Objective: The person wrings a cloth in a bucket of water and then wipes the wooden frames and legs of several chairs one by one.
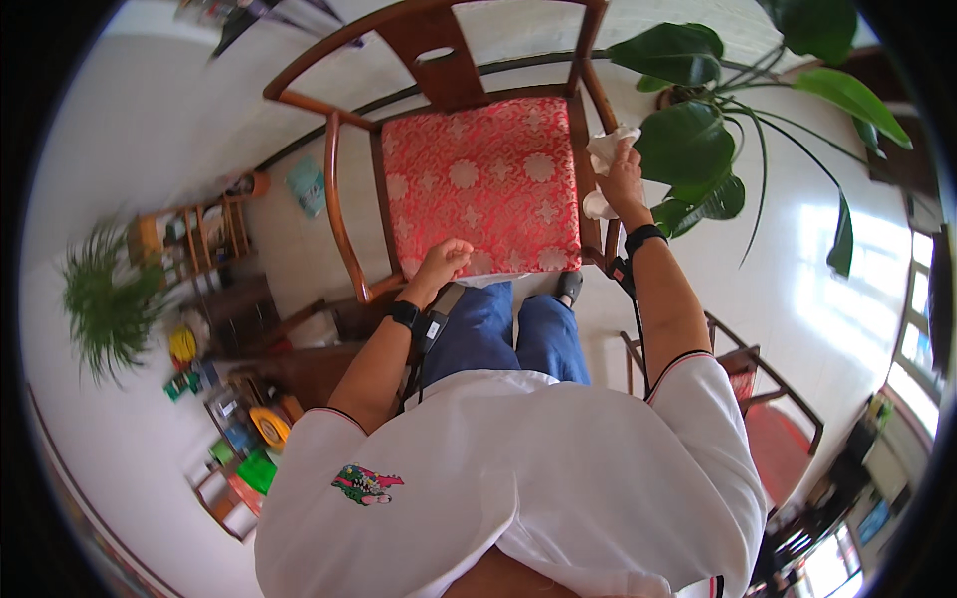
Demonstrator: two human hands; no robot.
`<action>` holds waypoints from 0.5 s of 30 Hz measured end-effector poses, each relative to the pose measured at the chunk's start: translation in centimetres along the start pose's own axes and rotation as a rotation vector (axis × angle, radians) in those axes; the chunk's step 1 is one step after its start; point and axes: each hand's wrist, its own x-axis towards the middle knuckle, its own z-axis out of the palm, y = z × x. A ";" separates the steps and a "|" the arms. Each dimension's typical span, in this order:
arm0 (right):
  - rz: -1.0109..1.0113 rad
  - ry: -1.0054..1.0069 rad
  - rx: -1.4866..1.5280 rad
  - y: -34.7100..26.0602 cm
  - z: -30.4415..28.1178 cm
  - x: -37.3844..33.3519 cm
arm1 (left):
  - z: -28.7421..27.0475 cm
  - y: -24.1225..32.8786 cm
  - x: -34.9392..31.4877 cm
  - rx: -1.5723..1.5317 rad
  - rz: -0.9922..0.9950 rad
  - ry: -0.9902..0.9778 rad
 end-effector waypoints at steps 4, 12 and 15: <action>0.027 -0.045 -0.004 0.2 1.2 0.5 | 2.7 -5.2 -4.4 -0.062 -0.102 0.163; 0.037 -0.047 0.188 2.6 2.8 1.7 | 10.6 -10.5 -10.6 -0.228 -0.120 0.240; 0.000 0.092 0.203 3.9 3.3 1.9 | 11.8 -12.1 -12.7 -0.285 -0.051 0.269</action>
